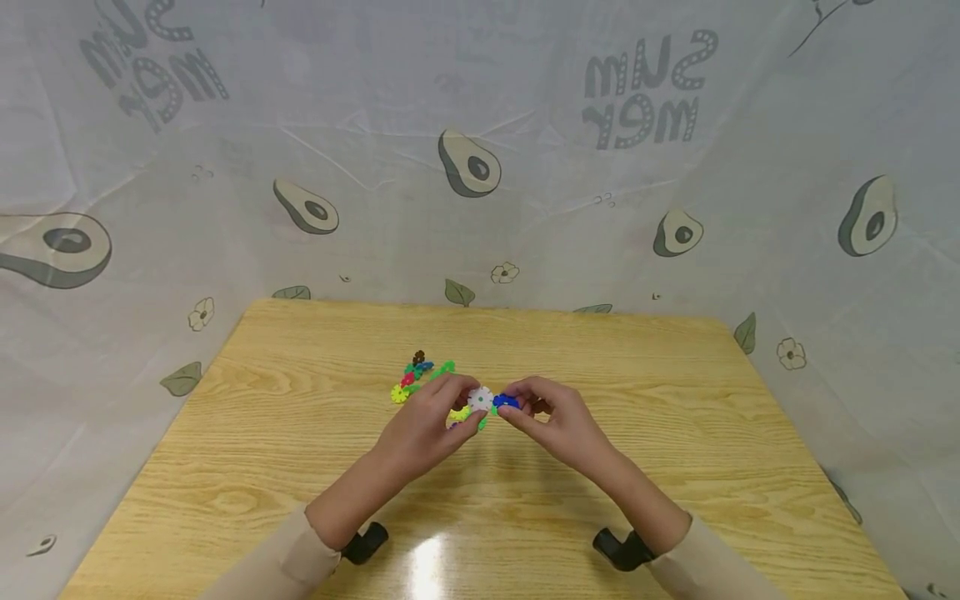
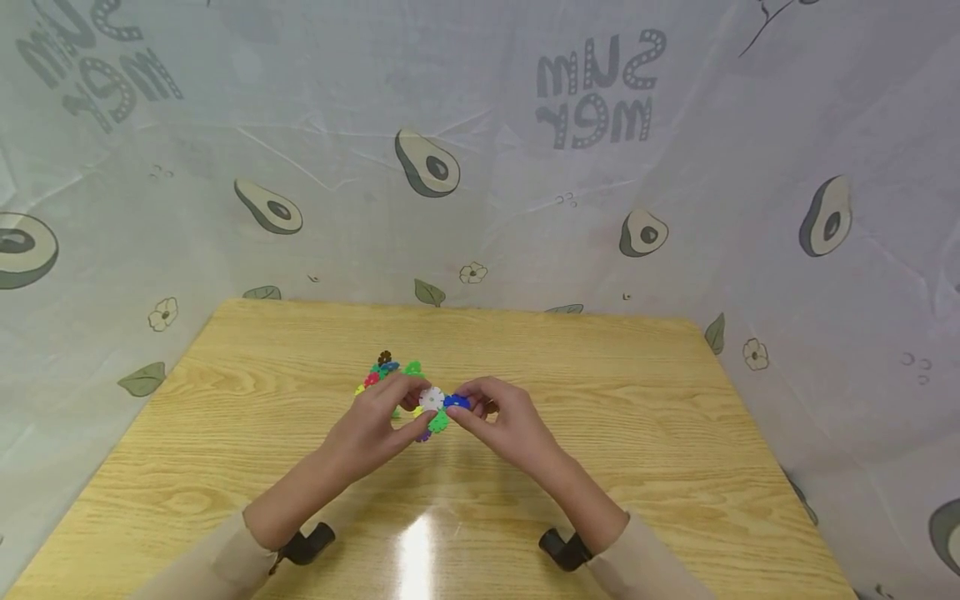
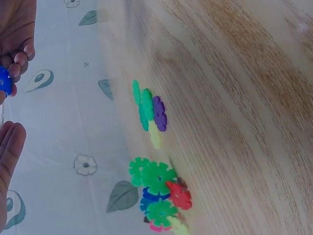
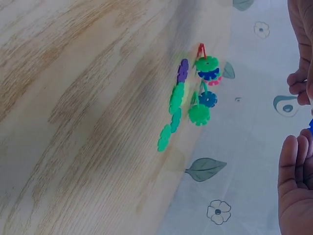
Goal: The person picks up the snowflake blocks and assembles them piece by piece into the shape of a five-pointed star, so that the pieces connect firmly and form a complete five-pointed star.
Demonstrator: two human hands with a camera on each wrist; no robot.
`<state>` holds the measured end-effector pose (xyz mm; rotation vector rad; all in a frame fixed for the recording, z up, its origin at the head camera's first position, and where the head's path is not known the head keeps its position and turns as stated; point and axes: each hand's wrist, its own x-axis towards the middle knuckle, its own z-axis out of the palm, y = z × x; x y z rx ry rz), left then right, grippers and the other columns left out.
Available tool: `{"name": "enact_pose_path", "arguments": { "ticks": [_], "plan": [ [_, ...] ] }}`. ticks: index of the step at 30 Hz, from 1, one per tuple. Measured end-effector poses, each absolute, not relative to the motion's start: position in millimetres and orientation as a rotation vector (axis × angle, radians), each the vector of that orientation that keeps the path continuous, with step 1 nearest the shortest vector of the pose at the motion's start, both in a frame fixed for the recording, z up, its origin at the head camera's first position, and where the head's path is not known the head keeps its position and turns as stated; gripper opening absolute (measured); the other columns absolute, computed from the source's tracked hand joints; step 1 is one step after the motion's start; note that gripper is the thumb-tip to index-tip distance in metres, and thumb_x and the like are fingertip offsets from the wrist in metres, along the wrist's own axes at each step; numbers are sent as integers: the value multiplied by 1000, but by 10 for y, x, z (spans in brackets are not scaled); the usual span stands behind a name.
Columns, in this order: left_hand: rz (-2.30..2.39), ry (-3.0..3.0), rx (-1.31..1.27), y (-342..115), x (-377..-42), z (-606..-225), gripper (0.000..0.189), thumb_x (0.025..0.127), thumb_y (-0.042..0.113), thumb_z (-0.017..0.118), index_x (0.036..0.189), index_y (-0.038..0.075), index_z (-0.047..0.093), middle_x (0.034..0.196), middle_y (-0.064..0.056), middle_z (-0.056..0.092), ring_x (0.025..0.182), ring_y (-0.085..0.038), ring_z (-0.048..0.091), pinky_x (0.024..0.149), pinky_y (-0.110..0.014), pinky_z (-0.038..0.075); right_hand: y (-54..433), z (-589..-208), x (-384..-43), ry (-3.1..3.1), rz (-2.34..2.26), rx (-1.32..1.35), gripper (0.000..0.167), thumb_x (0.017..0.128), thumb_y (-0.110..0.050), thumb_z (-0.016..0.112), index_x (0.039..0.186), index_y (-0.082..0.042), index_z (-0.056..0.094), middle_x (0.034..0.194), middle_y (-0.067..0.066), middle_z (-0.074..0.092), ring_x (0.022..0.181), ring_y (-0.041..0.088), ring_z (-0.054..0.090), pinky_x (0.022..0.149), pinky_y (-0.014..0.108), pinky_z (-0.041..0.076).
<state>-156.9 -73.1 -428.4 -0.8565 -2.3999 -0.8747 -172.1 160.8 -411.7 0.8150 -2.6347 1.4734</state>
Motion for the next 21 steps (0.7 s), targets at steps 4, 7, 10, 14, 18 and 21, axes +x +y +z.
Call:
{"name": "enact_pose_path", "arguments": {
  "ticks": [4, 7, 10, 14, 18, 21],
  "plan": [
    [-883, -2370, -872, -718, -1568, -4282, 34, 93, 14, 81, 120, 3, 64, 99, -4, 65, 84, -14, 62, 72, -22, 57, 1591, -4127, -1721, -2632, 1517, 826, 16, 100, -17, 73, 112, -6, 73, 94, 5, 70, 83, 7, 59, 75, 24, 56],
    [-1006, -2361, -875, -706, -1568, -4286, 32, 93, 10, 80, 120, 2, 64, 102, -6, 68, 85, -15, 67, 75, -23, 61, 1581, -4135, -1714, -2641, 1538, 818, 16, 100, -18, 73, 112, -7, 73, 94, 4, 69, 83, 8, 59, 74, 23, 56],
    [-1220, -2346, -847, -695, -1573, -4286, 27, 94, 5, 77, 120, 2, 66, 106, -8, 72, 89, -16, 72, 79, -24, 63, 1574, -4141, -1702, -2654, 1550, 793, 17, 99, -20, 74, 113, -9, 73, 94, 3, 69, 83, 8, 59, 75, 22, 55],
    [-1463, -2316, -770, -686, -1573, -4260, 20, 97, 3, 72, 117, 4, 70, 103, -8, 76, 89, -19, 74, 78, -24, 64, 1570, -4139, -1685, -2645, 1569, 780, 18, 100, -19, 73, 115, -9, 72, 96, 3, 69, 84, 8, 60, 76, 22, 56],
    [-1640, -2272, -701, -676, -1568, -4259, 17, 98, 3, 71, 116, 4, 72, 100, -11, 77, 85, -16, 73, 74, -23, 62, 1566, -4163, -1692, -2610, 1614, 777, 18, 100, -17, 72, 115, -7, 72, 96, 5, 69, 84, 8, 60, 77, 22, 57],
    [-1748, -2238, -651, -664, -1570, -4281, 17, 98, 4, 71, 115, 3, 74, 101, -15, 77, 83, -11, 72, 74, -21, 62, 1556, -4199, -1699, -2578, 1657, 762, 18, 100, -17, 73, 114, -6, 73, 96, 7, 69, 84, 8, 61, 76, 21, 57]
  ]
}}
